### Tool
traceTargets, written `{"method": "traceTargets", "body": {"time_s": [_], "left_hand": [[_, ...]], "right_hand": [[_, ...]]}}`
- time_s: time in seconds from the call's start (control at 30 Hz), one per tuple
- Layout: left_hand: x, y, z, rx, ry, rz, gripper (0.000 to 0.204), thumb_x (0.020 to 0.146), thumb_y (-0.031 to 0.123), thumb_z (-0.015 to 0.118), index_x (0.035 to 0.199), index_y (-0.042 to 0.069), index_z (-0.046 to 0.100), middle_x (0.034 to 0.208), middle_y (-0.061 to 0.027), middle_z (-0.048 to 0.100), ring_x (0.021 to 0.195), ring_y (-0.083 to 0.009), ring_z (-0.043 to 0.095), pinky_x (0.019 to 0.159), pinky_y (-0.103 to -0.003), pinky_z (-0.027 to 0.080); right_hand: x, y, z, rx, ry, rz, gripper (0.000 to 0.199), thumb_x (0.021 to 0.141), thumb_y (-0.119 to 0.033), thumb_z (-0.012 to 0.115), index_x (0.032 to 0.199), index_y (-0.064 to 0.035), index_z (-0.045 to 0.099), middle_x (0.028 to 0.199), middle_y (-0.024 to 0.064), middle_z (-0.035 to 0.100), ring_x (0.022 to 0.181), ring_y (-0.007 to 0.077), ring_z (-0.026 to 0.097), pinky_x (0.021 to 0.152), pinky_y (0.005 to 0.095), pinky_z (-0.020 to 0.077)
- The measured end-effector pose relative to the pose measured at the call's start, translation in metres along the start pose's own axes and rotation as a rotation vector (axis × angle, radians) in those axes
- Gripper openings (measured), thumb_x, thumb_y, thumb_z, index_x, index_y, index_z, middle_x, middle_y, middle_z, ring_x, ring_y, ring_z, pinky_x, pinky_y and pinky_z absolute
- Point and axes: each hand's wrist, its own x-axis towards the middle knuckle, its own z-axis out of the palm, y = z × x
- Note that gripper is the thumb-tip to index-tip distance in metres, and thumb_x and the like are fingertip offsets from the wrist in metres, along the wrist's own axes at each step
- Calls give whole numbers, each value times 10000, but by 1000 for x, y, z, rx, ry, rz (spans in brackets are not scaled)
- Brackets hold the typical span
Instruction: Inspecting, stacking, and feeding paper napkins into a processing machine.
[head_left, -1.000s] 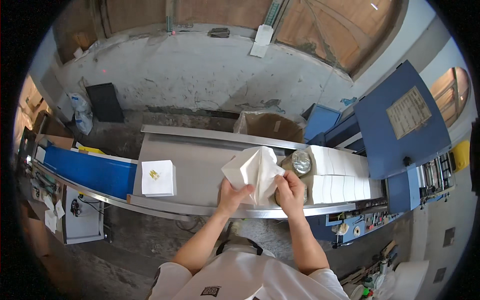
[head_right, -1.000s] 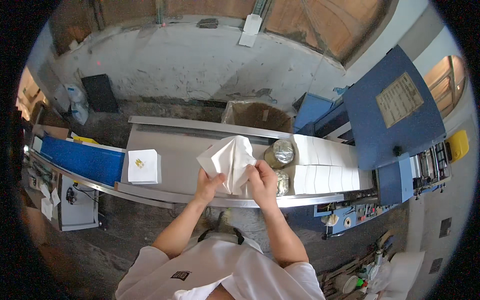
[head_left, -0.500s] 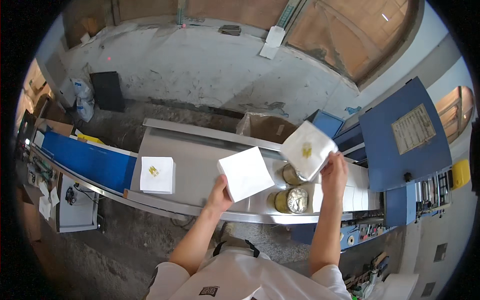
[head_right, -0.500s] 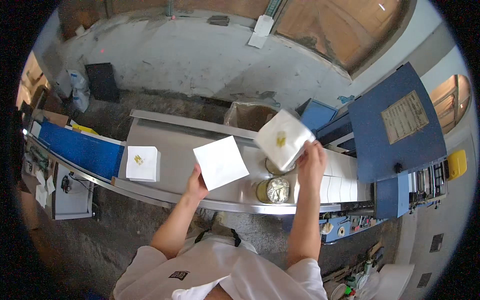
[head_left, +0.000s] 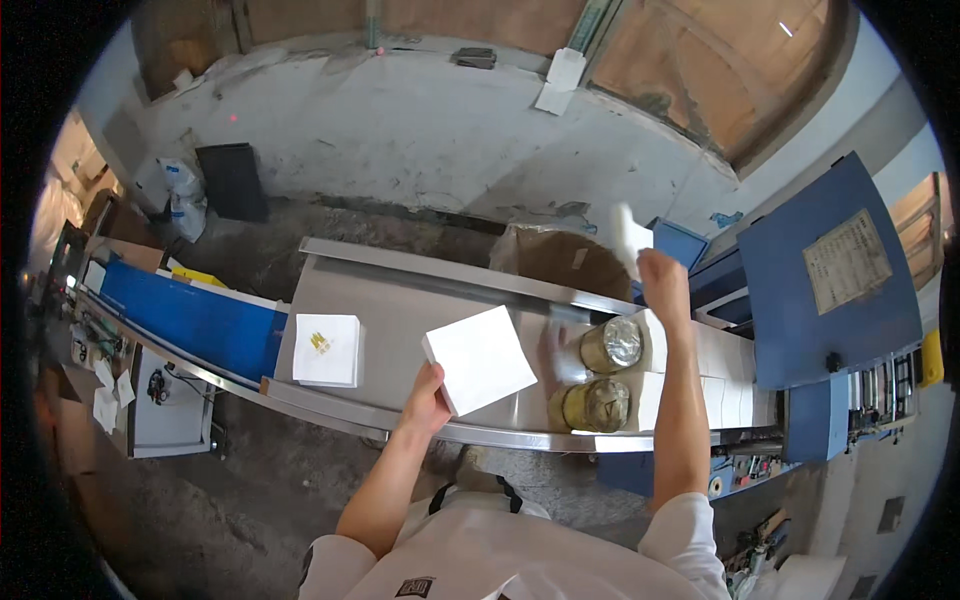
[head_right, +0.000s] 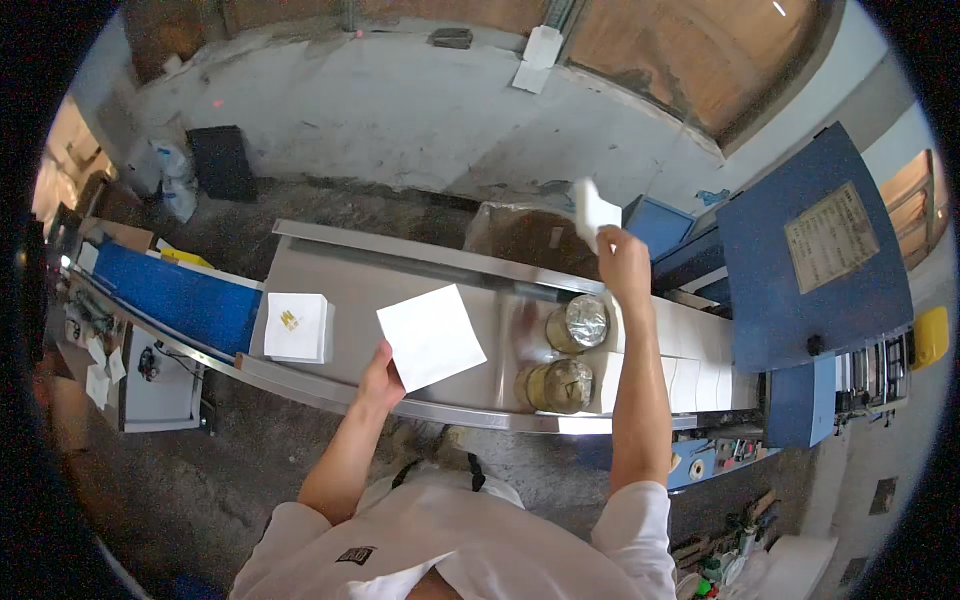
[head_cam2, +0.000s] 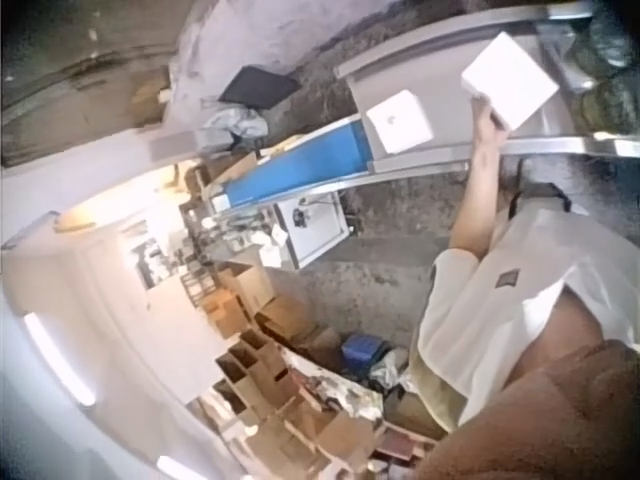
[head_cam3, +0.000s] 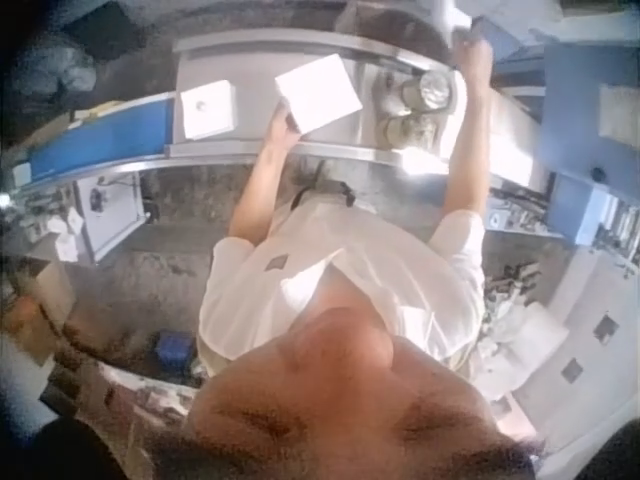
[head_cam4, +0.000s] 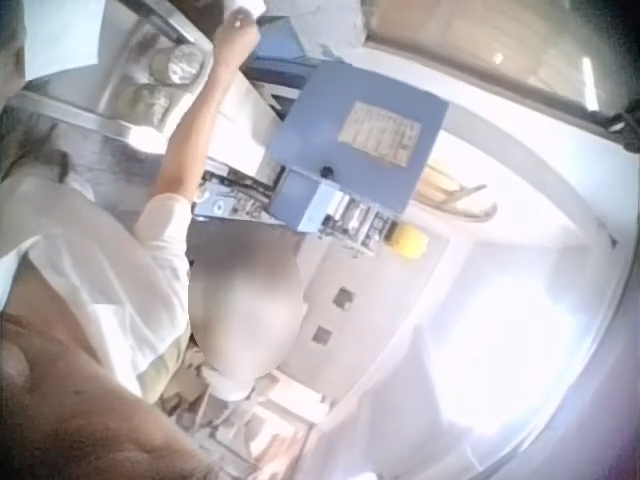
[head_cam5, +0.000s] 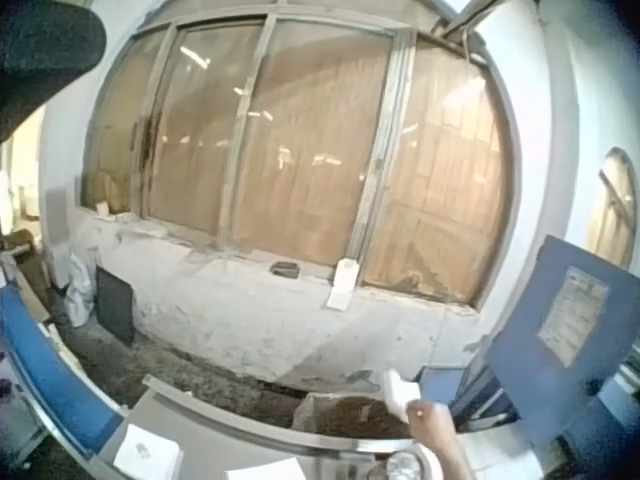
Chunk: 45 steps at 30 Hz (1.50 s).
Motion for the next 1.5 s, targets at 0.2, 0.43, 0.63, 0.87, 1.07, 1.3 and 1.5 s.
{"method": "traceTargets", "body": {"time_s": [0.2,0.43,0.63,0.87,1.07,1.3,1.5], "left_hand": [[-3,19,10,12,-8,64,887,812,422,761,1444,5,298,1367,-122,481,1281,-253,472,1052,-405,415],[-9,20,54,490,-5,252,826,881,163,683,1514,28,170,1385,-132,460,1260,-210,465,1030,-360,417],[-24,17,73,929,-21,246,746,934,223,633,1491,-22,202,1380,-175,466,1232,-237,497,1015,-355,422],[4,2,35,886,60,-142,696,923,330,657,1398,-60,331,1260,-174,562,1156,-214,549,968,-323,445],[1,6,46,798,116,-203,642,901,366,681,1351,-14,424,1200,-133,599,1092,-193,586,923,-328,480],[22,14,-34,-39,-13,-245,480,927,307,599,1269,-23,533,1183,-123,630,1039,-210,634,892,-349,512],[21,40,-35,862,357,-252,222,919,257,628,953,38,610,815,-26,601,696,-137,603,613,-279,484]], "right_hand": [[-87,-128,28,520,-430,106,265,926,-66,578,1172,10,639,1066,145,699,983,186,658,841,310,510],[-162,-185,67,536,-346,10,421,905,-86,575,1304,36,516,1348,281,495,1226,408,519,1021,438,423],[-189,-175,64,867,-419,437,401,981,-157,500,1327,46,494,1126,185,628,1004,232,617,894,332,482],[-208,-123,98,1008,-649,857,475,997,-290,537,1317,59,509,958,70,648,840,130,580,743,271,501],[-199,-156,83,751,-694,659,600,990,-389,523,1420,17,421,1242,236,584,1091,306,585,935,389,459],[-166,-206,62,226,-442,-61,319,894,-200,638,1147,-7,651,1230,224,594,1105,418,554,925,467,461],[-188,-204,101,221,-442,-156,250,834,-130,678,1060,-27,658,1205,179,606,1086,409,560,905,469,477]]}}
